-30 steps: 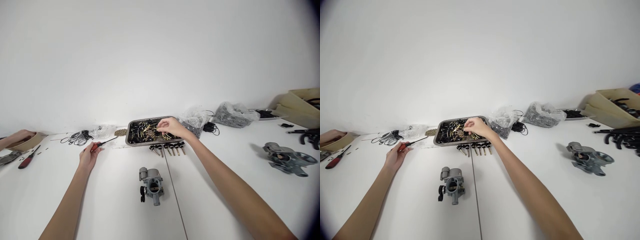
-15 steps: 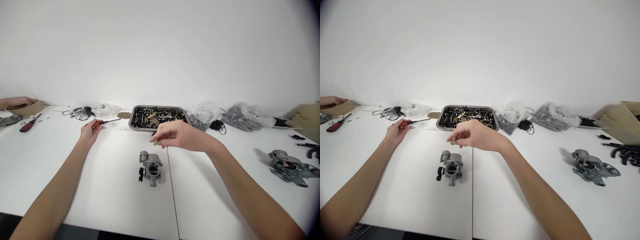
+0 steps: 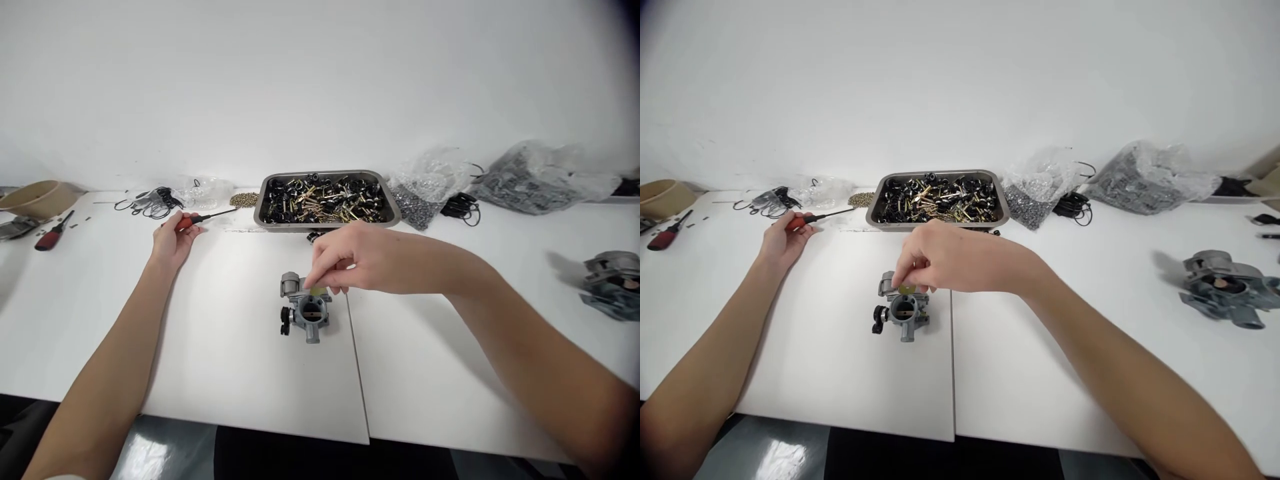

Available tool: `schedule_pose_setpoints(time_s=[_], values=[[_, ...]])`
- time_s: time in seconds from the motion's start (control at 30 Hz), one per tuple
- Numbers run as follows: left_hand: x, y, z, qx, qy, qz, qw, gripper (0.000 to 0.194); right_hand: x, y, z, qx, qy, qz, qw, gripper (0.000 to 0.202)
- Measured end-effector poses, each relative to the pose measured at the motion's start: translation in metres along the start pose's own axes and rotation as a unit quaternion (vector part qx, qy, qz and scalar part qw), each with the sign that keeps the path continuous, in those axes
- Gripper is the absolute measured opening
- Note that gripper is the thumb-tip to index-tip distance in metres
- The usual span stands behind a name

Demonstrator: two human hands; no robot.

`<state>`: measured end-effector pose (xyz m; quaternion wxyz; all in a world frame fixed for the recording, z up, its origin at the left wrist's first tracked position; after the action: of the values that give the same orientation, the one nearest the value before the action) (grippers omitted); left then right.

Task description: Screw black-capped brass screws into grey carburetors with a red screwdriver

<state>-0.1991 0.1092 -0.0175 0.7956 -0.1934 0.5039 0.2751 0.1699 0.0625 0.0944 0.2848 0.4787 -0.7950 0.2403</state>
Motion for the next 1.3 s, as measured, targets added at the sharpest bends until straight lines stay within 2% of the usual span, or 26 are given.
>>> schedule_pose_setpoints(time_s=[0.33, 0.53, 1.1, 1.2, 1.3], values=[[-0.001, -0.002, 0.003, -0.005, 0.002, -0.006, 1.0, 0.028, -0.001, 0.006, 0.02, 0.005, -0.005, 0.023, 1.0, 0.02], [-0.001, -0.001, 0.004, -0.006, -0.002, -0.007, 1.0, 0.03, -0.002, 0.008, 0.032, 0.033, 0.004, 0.028, 0.999, 0.025], [0.0, 0.001, 0.003, -0.003, 0.002, -0.006, 1.0, 0.028, 0.007, 0.009, 0.04, 0.022, -0.024, -0.047, 0.998, 0.032], [0.0, 0.0, 0.003, -0.002, 0.004, -0.007, 1.0, 0.027, 0.003, 0.012, 0.036, 0.014, -0.033, -0.027, 0.999, 0.029], [0.0, 0.0, 0.004, -0.001, 0.004, -0.006, 1.0, 0.026, -0.013, 0.016, 0.034, 0.031, -0.03, 0.035, 0.998, 0.021]])
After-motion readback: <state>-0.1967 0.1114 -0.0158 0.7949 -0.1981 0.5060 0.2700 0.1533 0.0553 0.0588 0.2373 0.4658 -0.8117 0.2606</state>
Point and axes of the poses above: each hand's wrist, its own y-axis towards the middle knuckle, its own z-axis out of the palm, x = y × z, the point moved 9 cm from there along y, towards the middle knuckle, and after that the axes turned 3 degrees about -y, right-handed, at the moved point
